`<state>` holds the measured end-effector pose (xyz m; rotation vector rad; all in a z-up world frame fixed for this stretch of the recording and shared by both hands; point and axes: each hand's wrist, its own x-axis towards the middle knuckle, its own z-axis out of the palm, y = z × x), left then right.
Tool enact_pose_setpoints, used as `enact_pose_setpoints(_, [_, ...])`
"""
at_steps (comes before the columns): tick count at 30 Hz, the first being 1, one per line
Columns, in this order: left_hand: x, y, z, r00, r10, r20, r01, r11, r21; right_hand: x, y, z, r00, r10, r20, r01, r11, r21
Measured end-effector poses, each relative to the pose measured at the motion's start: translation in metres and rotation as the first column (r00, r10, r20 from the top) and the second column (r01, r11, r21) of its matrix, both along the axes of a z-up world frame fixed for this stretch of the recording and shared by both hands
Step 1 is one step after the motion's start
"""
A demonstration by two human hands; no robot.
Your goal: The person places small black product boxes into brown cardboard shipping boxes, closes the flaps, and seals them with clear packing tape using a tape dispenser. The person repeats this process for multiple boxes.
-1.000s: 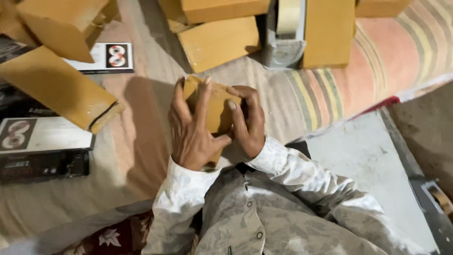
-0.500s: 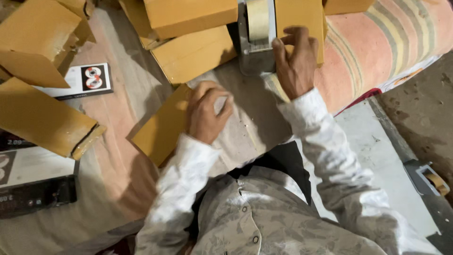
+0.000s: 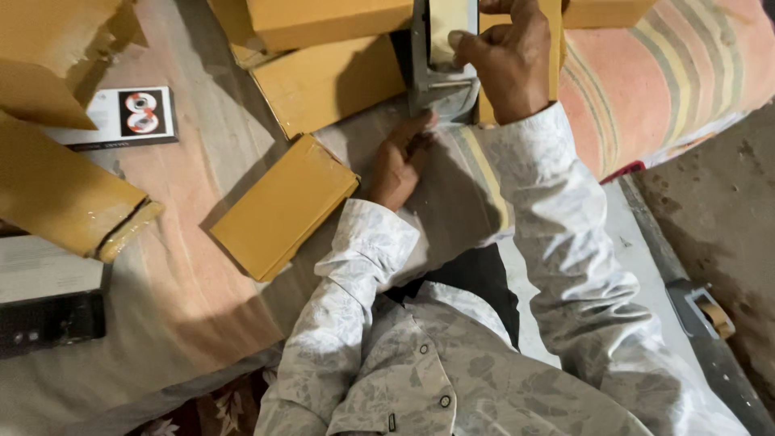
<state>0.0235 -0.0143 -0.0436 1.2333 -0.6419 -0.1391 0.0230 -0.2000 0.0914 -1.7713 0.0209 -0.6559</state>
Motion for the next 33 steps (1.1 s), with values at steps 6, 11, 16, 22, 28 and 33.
enact_pose_setpoints(6, [0.007, 0.014, 0.022, 0.996, 0.036, -0.085, -0.022, 0.986, 0.167, -0.049, 0.032, -0.020, 0.994, -0.021, -0.105, 0.060, 0.922, 0.383])
enact_pose_setpoints(11, [-0.002, 0.012, 0.061, 0.911, 0.030, -0.412, -0.042, 0.999, -0.020, -0.064, 0.041, -0.052, 0.988, -0.103, -0.114, 0.145, 0.869, 0.472])
enact_pose_setpoints(16, [0.000, -0.011, 0.078, 0.943, 0.095, -0.320, -0.071, 0.994, 0.084, -0.068, 0.047, -0.071, 0.984, -0.129, -0.124, 0.174, 0.850, 0.497])
enact_pose_setpoints(22, [0.015, -0.023, 0.052, 0.962, 0.187, -0.197, -0.106, 0.927, 0.360, -0.058, 0.043, -0.089, 0.996, -0.079, -0.051, 0.094, 0.870, 0.484])
enact_pose_setpoints(28, [0.006, -0.024, 0.044, 0.964, 0.252, -0.080, -0.185, 0.857, 0.480, -0.070, 0.042, -0.077, 0.977, -0.011, -0.213, 0.091, 0.924, 0.370])
enact_pose_setpoints(33, [-0.040, 0.037, 0.071, 0.961, 0.143, 0.236, -0.240, 0.857, 0.456, -0.115, 0.041, -0.058, 0.928, 0.295, -0.227, -0.162, 0.869, 0.467])
